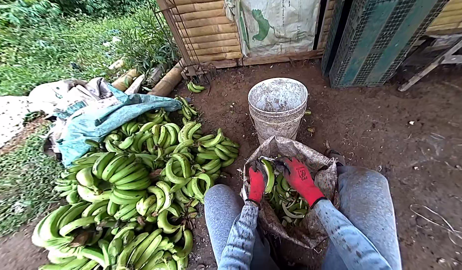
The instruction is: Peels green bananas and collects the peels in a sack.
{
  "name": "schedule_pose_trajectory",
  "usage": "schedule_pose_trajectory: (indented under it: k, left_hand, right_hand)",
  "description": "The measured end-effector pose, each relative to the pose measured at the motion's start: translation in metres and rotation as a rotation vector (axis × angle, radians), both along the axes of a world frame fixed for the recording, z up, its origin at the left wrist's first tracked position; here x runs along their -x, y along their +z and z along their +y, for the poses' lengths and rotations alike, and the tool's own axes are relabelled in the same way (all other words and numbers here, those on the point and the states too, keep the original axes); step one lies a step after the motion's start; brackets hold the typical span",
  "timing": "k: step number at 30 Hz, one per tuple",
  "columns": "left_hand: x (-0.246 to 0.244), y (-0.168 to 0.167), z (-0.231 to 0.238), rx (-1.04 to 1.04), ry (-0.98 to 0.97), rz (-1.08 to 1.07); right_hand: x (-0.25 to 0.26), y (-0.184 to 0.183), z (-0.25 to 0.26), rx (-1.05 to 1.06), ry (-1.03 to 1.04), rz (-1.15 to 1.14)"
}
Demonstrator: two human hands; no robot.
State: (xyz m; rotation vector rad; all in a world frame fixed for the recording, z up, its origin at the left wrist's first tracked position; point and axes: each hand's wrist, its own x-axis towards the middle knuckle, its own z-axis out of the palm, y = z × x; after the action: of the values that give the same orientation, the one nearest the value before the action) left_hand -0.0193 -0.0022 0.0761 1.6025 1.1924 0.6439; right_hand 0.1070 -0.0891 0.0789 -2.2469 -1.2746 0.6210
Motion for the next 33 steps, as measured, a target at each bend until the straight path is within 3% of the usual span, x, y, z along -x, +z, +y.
schedule_pose_trajectory:
  k: [3,8,9,11,12,13,16,18,20,23,25,28,31,33]
  left_hand:
    - [0.008,0.006,-0.005,0.030,-0.200,0.134]
    - [0.006,-0.009,0.002,0.025,-0.301,0.067]
    - [0.006,-0.009,0.000,-0.032,-0.391,0.144]
    - [0.003,-0.005,-0.002,-0.215,-0.581,0.493]
    - [0.000,-0.004,-0.001,-0.239,-0.592,0.559]
    - [0.001,-0.007,0.002,-0.164,-0.507,0.439]
    - [0.005,-0.022,0.022,0.291,-0.107,-0.348]
    - [0.008,-0.014,0.033,0.596,-0.023,-0.705]
    - [0.012,-0.007,0.036,0.761,-0.008,-0.900]
    - [0.009,-0.011,0.036,0.845,-0.037,-0.989]
    - [0.006,-0.015,0.031,0.789,-0.036,-0.950]
    - [0.002,-0.023,0.018,0.484,0.012,-0.752]
    - [0.007,-0.024,0.001,0.067,-0.041,-0.265]
    - [0.004,-0.016,-0.006,-0.038,-0.058,0.003]
  right_hand:
    - [-0.023,-0.008,0.008,-0.032,0.067,0.094]
    - [-0.021,-0.005,0.006,-0.023,0.013,0.043]
    - [-0.019,-0.005,0.006,-0.004,-0.007,0.016]
    - [-0.021,-0.006,0.008,0.073,-0.082,-0.050]
    - [-0.024,-0.007,0.008,0.077,-0.117,-0.062]
    - [-0.025,-0.009,0.006,0.045,-0.127,-0.053]
    - [-0.012,-0.013,-0.008,-0.189,-0.047,0.032]
    - [-0.004,-0.015,-0.017,-0.347,0.053,0.094]
    - [-0.001,-0.013,-0.021,-0.361,0.198,0.095]
    - [0.000,-0.013,-0.018,-0.344,0.234,-0.058]
    - [0.005,-0.011,-0.013,-0.292,0.199,-0.109]
    - [0.009,-0.007,-0.004,-0.145,0.092,-0.083]
    - [0.010,-0.006,0.002,-0.041,-0.010,0.009]
    - [0.005,-0.013,0.005,0.002,-0.105,0.057]
